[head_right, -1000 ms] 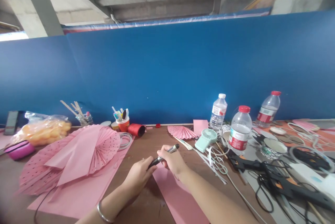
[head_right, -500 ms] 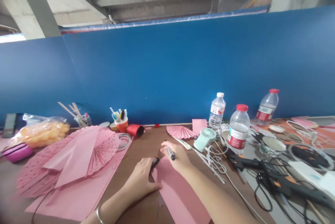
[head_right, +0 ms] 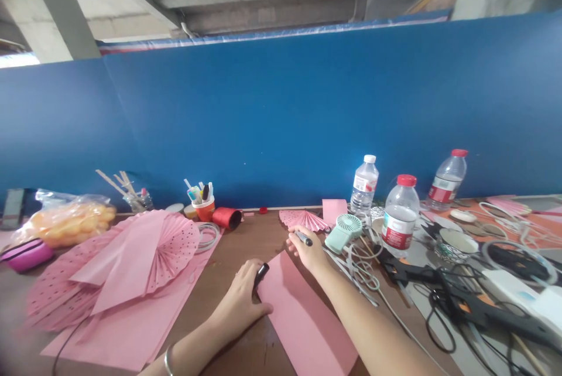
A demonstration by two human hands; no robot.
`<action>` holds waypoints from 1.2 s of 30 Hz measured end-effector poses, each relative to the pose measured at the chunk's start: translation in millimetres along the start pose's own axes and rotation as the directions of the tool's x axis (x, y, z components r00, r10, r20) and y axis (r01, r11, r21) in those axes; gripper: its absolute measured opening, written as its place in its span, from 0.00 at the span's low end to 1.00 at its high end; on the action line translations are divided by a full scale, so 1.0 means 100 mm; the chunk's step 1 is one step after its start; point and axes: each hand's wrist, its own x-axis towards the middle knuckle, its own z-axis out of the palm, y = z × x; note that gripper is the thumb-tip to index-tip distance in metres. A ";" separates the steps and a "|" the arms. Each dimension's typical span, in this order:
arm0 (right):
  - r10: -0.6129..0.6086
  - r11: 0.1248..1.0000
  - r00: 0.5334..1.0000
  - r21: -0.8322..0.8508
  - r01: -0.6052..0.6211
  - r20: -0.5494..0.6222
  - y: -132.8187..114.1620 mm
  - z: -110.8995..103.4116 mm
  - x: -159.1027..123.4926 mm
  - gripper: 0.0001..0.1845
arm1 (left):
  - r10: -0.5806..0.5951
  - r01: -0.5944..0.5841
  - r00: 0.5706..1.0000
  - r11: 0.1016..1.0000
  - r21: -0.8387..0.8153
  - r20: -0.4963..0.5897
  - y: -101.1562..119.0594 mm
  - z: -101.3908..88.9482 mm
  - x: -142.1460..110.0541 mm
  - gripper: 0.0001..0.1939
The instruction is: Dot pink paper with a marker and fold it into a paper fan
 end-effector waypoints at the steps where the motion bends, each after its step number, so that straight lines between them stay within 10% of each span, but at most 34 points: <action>1: 0.023 1.000 1.000 0.012 -0.024 0.018 -0.01 -0.01 0.01 0.15 | 0.014 -0.015 1.000 1.000 -0.016 -0.019 0.00 0.00 0.00 0.23; 23: -0.095 0.987 0.924 0.158 0.039 0.370 -0.37 -0.14 -0.12 0.13 | -0.249 0.092 0.932 0.866 -0.491 -0.263 -0.39 -0.11 0.19 0.08; 31: -0.062 0.994 0.937 0.104 0.028 0.344 -0.26 -0.10 -0.07 0.15 | -0.215 0.196 0.934 0.976 -0.092 -0.285 -0.35 -0.09 0.13 0.12; 36: 0.014 0.999 0.979 0.046 -0.024 0.203 -0.11 -0.13 0.00 0.16 | -0.052 0.044 0.999 0.941 0.337 0.013 -0.02 -0.01 -0.03 0.11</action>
